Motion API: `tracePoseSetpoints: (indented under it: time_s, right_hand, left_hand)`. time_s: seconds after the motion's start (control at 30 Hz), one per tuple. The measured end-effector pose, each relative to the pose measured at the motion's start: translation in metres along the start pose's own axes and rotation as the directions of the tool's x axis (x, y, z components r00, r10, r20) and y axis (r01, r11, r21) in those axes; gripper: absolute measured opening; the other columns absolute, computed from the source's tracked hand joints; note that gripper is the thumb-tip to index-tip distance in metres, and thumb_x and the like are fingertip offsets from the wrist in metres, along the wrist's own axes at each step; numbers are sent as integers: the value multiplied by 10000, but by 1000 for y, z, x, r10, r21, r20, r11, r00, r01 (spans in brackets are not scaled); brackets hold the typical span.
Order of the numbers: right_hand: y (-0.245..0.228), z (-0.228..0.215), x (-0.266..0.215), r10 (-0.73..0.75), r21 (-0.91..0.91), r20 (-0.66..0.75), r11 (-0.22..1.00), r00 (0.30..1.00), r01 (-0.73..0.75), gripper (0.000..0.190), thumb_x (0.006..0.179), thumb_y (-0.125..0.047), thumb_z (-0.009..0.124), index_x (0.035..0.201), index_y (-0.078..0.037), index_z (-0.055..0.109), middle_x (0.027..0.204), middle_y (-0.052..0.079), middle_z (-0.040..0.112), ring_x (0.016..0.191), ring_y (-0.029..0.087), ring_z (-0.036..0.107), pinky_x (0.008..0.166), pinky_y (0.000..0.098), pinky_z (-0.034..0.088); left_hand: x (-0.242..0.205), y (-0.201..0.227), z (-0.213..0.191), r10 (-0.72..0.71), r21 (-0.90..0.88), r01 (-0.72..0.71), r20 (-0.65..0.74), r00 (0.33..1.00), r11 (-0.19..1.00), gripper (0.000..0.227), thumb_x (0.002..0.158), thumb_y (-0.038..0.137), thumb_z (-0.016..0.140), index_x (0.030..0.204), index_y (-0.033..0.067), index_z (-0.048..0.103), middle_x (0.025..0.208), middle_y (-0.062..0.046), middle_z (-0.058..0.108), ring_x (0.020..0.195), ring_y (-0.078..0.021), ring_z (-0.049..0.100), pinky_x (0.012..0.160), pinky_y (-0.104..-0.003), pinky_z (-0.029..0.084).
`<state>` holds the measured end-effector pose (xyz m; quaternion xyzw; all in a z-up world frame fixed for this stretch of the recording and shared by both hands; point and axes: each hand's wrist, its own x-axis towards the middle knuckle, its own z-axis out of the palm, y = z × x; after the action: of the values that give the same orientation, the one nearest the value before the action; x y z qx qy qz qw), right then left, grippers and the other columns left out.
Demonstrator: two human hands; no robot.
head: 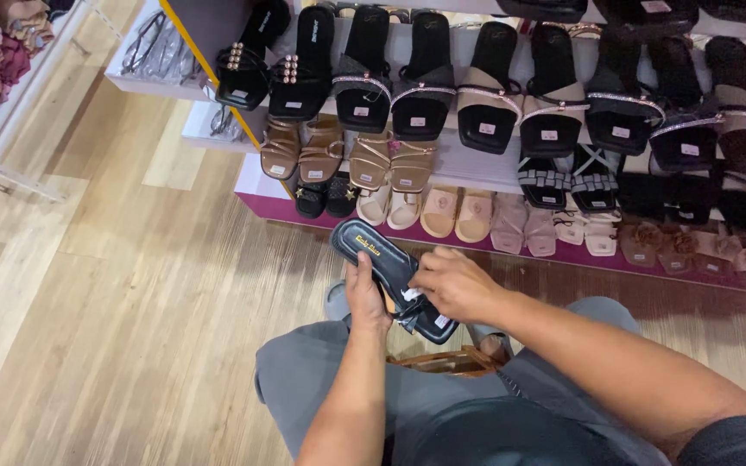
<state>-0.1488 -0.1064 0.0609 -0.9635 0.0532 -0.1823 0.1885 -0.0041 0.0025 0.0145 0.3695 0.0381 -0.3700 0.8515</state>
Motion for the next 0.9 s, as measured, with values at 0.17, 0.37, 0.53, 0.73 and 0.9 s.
tracePoseSetpoints:
  time_s: [0.17,0.37,0.53,0.73,0.9]
  right_hand:
    - [-10,-13,1,141,136,86,979,986,-152,41,884,-244,675,895,-206,668,862,16,604,878,283,611,760,412,501]
    - [1,-25,-1,446,252,-154,881,882,-401,142,920,-181,671,1054,-178,719,908,91,631,901,344,661,806,435,535]
    - [-2,-12,-9,434,196,-215,897,875,-397,143,894,-177,703,1020,-223,753,883,45,642,887,314,667,821,418,532]
    - [1,20,-20,217,-16,-371,971,903,-240,139,865,-156,702,999,-178,726,838,35,597,826,298,606,767,418,497]
    - [-28,9,-9,70,-112,-403,986,912,-125,74,886,-164,654,952,-146,680,843,47,575,805,306,576,707,424,457]
  left_hand:
    - [7,-10,-8,-6,-7,6,-27,1000,1000,221,1002,319,642,1112,132,603,955,-132,741,824,-242,739,752,-400,644]
    - [11,-7,-20,-7,-66,-3,-146,989,998,266,996,385,649,1125,156,603,1053,-111,713,895,-231,703,832,-407,616]
    - [17,-2,-16,-11,-139,-17,-204,979,990,268,983,380,670,1068,129,633,1026,-128,717,875,-257,718,831,-410,620]
    - [15,0,-15,73,-77,-95,-248,966,992,257,987,363,664,1095,134,621,1009,-107,705,858,-232,709,798,-376,626]
    - [8,7,-2,112,-43,-129,-280,953,991,247,998,359,648,1135,156,618,1058,-96,701,893,-217,699,831,-375,622]
